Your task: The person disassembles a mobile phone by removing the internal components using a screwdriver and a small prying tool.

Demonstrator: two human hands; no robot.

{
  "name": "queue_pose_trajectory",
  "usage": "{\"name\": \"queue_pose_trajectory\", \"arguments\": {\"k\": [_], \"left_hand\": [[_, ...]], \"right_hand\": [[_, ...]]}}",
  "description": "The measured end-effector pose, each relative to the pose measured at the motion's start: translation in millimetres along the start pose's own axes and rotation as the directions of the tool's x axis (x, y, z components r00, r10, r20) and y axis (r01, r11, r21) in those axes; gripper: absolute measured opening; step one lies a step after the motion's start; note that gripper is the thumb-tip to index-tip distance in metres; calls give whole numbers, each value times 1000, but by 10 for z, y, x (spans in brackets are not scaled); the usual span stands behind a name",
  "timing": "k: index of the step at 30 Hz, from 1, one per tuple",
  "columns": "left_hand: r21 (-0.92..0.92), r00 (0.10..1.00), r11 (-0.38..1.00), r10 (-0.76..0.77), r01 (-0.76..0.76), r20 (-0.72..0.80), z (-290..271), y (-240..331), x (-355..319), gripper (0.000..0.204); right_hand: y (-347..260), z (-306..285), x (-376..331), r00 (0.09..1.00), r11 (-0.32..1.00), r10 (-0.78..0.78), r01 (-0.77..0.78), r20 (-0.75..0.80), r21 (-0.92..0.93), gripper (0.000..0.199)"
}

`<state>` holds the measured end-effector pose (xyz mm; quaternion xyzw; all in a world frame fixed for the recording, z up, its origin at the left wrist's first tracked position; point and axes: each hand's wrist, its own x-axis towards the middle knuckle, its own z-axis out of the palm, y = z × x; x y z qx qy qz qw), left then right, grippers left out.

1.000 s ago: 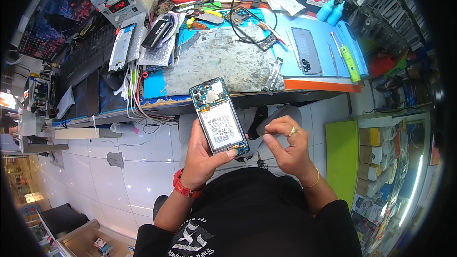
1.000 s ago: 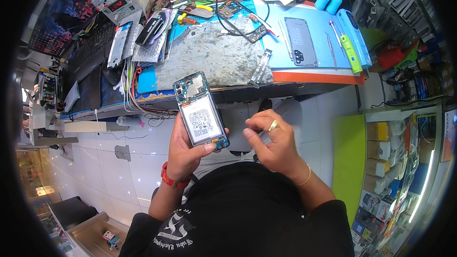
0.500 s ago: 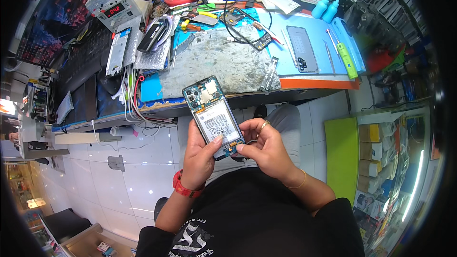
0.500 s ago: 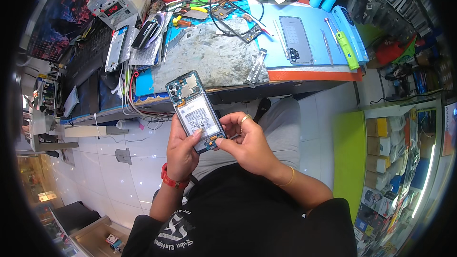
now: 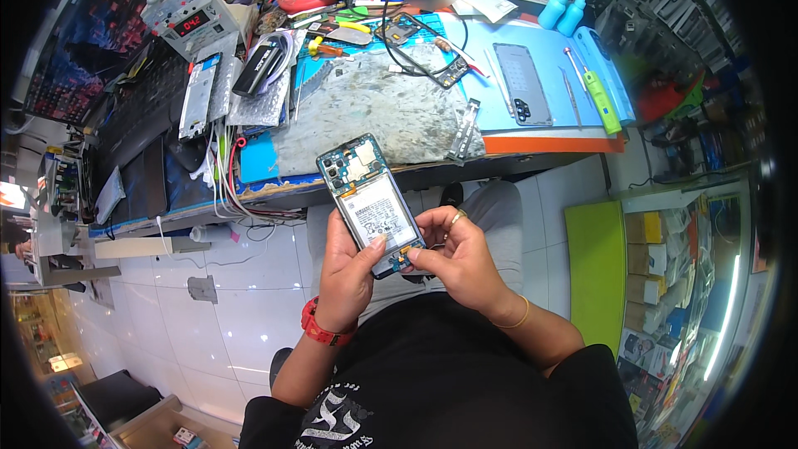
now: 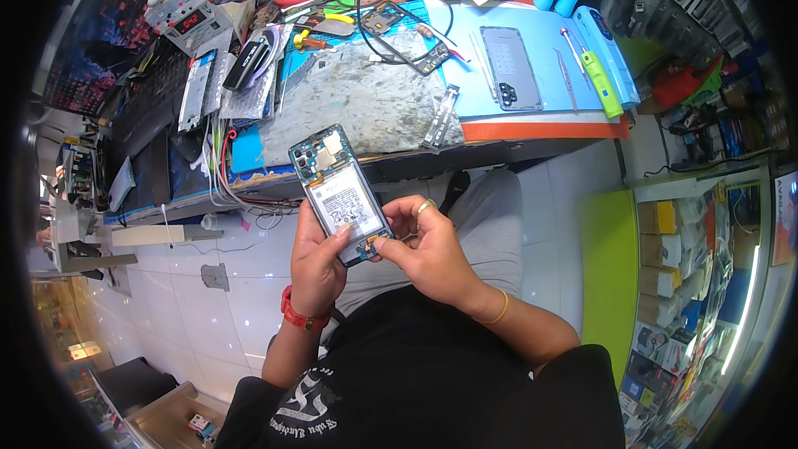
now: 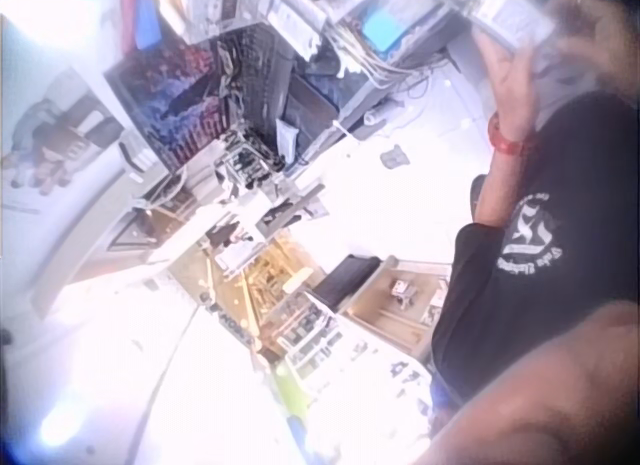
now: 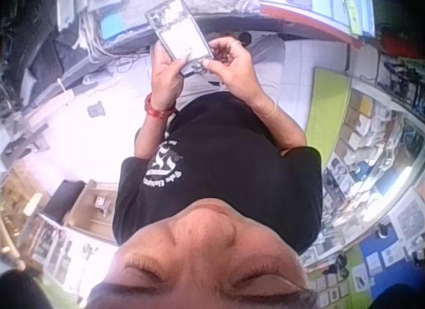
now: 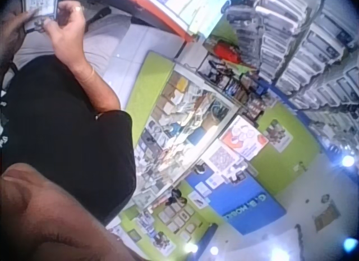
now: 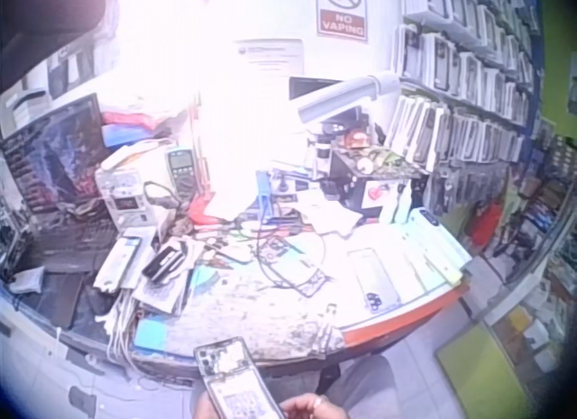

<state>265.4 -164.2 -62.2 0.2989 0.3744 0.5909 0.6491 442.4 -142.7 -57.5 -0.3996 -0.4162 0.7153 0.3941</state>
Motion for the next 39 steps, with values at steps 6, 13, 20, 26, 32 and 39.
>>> {"name": "queue_pose_trajectory", "arguments": {"k": [6, 13, 20, 26, 32, 39], "left_hand": [[-1, 995, 999, 39, -39, -93, -3, -30, 35, 53], [94, 975, 994, 74, -54, -212, -178, -2, 282, 41], [253, 992, 967, 11, 20, -122, -145, 334, 763, 34], [185, 977, 983, 38, 1, -211, -144, 265, 806, 34], [232, 989, 972, 70, -37, -132, -197, 259, 885, 33], [299, 991, 953, 80, -43, -111, -256, 241, 989, 31]], "right_hand": [[-5, -100, -16, 997, 993, -73, 72, -9, -94, 34], [-790, -1014, 372, 686, 383, -717, 246, -119, -891, 14], [-1578, -2320, 1098, 707, -222, -706, -276, -41, -935, 14], [-1623, -2589, 1592, 841, -454, -540, -285, 7, -844, 15], [-1705, -2544, 1634, 851, -421, -521, -328, -71, -846, 16], [-1705, -2077, 1468, 462, -146, -881, -61, 102, -987, 39]]}}
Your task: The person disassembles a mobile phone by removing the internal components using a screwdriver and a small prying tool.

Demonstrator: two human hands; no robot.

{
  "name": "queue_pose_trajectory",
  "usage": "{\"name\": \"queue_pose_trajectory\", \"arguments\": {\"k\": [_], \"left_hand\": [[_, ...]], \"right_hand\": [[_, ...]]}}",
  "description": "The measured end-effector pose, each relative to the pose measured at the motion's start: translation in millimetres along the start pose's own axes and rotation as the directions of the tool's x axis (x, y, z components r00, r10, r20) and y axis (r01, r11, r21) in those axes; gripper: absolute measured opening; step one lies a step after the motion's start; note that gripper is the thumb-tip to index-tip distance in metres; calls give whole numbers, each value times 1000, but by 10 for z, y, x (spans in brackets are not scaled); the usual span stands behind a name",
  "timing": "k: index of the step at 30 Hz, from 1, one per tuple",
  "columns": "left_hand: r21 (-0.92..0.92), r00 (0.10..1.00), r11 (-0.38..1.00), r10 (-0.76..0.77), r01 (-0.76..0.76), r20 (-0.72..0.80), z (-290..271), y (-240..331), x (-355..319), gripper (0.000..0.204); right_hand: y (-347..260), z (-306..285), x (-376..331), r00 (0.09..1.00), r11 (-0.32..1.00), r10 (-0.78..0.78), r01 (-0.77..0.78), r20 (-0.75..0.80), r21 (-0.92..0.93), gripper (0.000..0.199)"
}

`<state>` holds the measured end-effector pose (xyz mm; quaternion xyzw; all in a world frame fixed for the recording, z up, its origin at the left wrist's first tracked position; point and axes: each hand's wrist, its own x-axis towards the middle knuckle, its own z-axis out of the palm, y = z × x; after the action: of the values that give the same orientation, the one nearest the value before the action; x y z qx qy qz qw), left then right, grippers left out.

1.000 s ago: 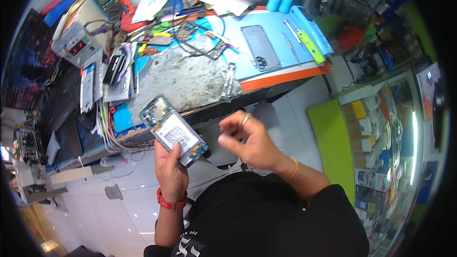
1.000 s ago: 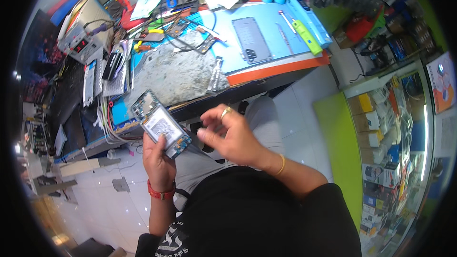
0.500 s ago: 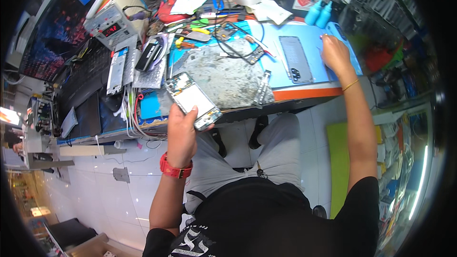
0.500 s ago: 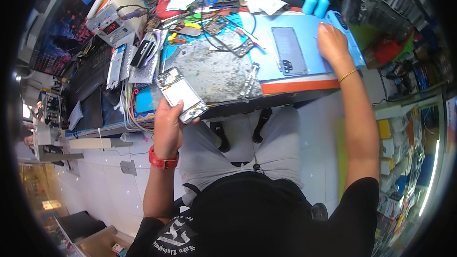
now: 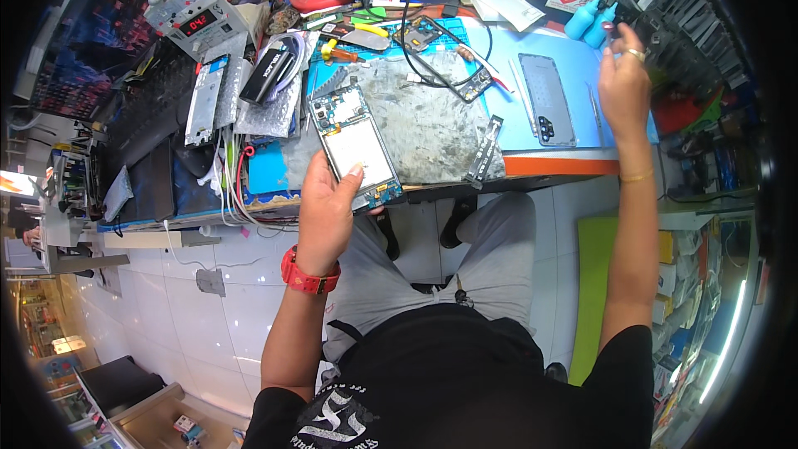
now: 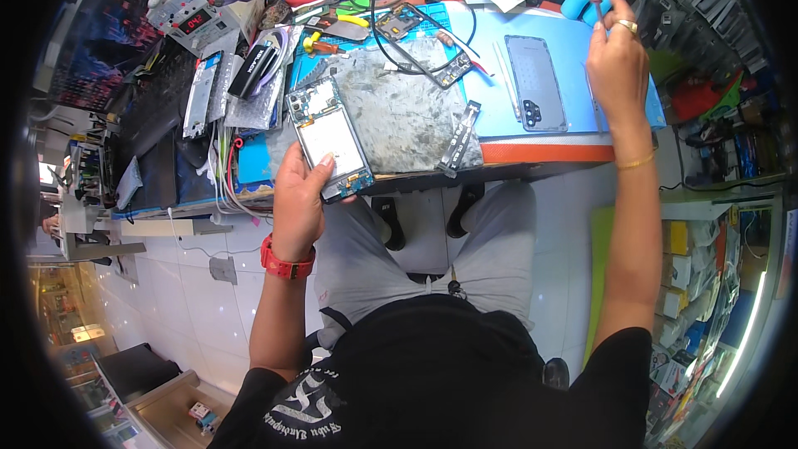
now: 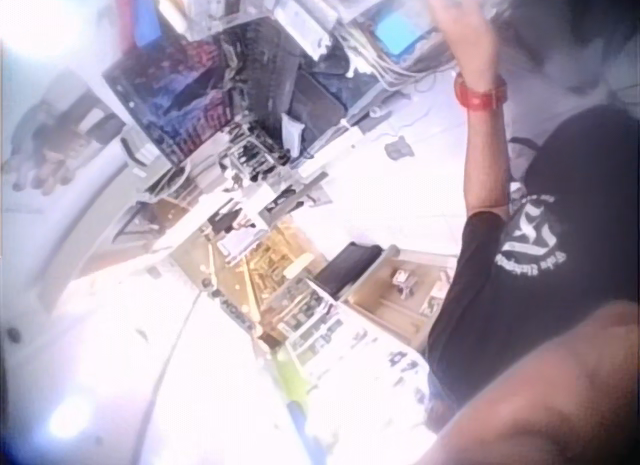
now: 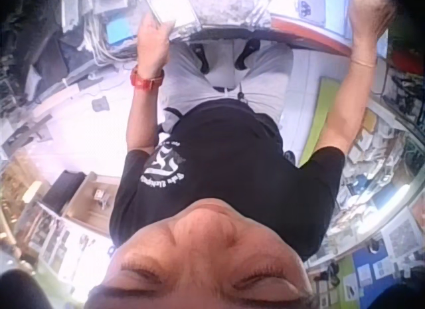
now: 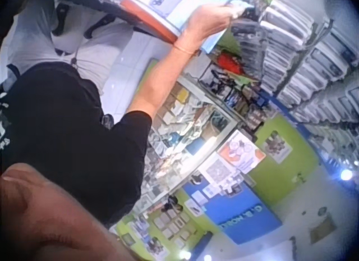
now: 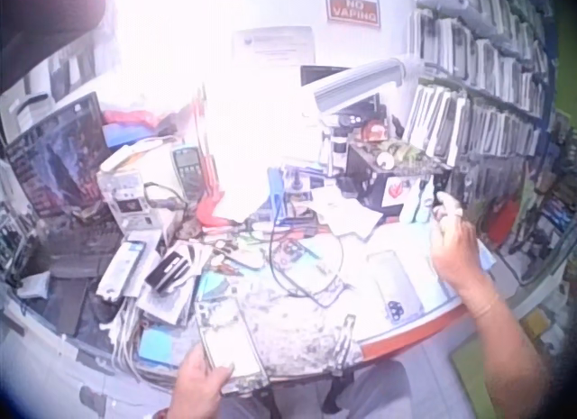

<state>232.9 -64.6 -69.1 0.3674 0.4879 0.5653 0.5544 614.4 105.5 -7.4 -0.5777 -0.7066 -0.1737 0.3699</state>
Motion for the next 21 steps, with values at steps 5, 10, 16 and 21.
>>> {"name": "queue_pose_trajectory", "arguments": {"k": [5, 10, 16, 21], "left_hand": [[-4, 1000, 1000, -11, 11, 2, -25, 11, -15, 30], [-17, 1000, 1000, -11, 11, 10, 10, 22, 9, 29], [10, 1000, 1000, -7, 7, 1, -15, 1, -6, 31], [3, 1000, 1000, 7, -7, 3, -6, -3, -6, 31]], "right_hand": [[-1149, -287, -455, 989, 478, 132, -123, 67, 870, 54], [-1818, -152, -1149, 987, 417, -96, -75, 126, 906, 56], [-2033, -71, -1265, 978, 479, -145, -63, 149, 875, 53], [-2041, -36, -1304, 977, 493, -142, -67, 156, 867, 53]]}}
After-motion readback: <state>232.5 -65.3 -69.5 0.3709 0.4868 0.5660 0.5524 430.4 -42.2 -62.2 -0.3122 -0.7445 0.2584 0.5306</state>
